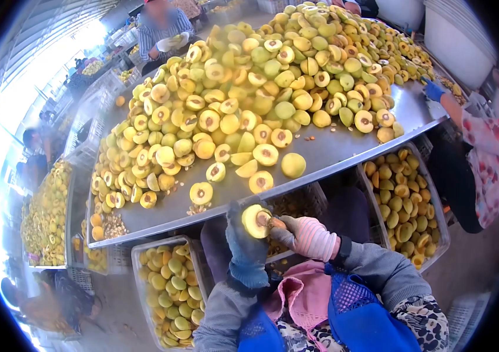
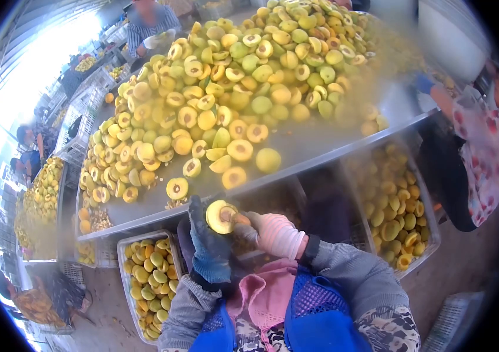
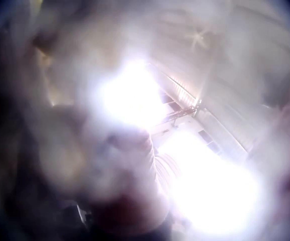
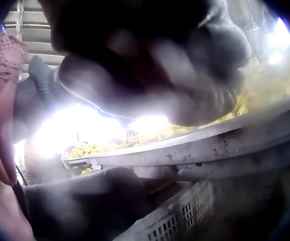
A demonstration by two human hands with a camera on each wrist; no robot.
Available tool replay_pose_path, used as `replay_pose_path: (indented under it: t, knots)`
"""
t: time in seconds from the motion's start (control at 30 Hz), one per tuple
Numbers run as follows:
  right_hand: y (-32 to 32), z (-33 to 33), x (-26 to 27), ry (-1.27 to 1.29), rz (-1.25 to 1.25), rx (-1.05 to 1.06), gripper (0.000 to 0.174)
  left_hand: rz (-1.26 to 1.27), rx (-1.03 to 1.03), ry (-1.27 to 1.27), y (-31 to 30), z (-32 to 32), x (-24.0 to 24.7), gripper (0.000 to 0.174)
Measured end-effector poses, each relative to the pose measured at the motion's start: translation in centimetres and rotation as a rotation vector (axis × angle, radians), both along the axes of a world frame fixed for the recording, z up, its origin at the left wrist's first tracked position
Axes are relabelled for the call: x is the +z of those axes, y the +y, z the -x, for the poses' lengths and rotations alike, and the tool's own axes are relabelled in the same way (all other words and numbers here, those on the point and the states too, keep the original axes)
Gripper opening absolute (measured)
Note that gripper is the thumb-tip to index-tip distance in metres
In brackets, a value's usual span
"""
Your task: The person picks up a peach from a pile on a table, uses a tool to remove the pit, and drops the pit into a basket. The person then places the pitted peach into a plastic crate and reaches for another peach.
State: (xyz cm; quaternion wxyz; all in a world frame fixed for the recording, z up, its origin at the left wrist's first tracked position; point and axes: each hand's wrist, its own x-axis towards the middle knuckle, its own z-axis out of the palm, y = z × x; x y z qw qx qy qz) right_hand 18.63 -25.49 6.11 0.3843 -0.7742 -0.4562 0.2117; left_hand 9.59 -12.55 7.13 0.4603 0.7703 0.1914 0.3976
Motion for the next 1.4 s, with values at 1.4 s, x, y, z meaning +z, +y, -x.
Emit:
replay_pose_path:
  t: [1.4]
  knots:
    - [-0.7, 1.9, -3.0, 0.108, -0.038, 0.005, 0.049, 0.256, -0.017, -0.338, 0.4, -1.2, -2.9, 0.022]
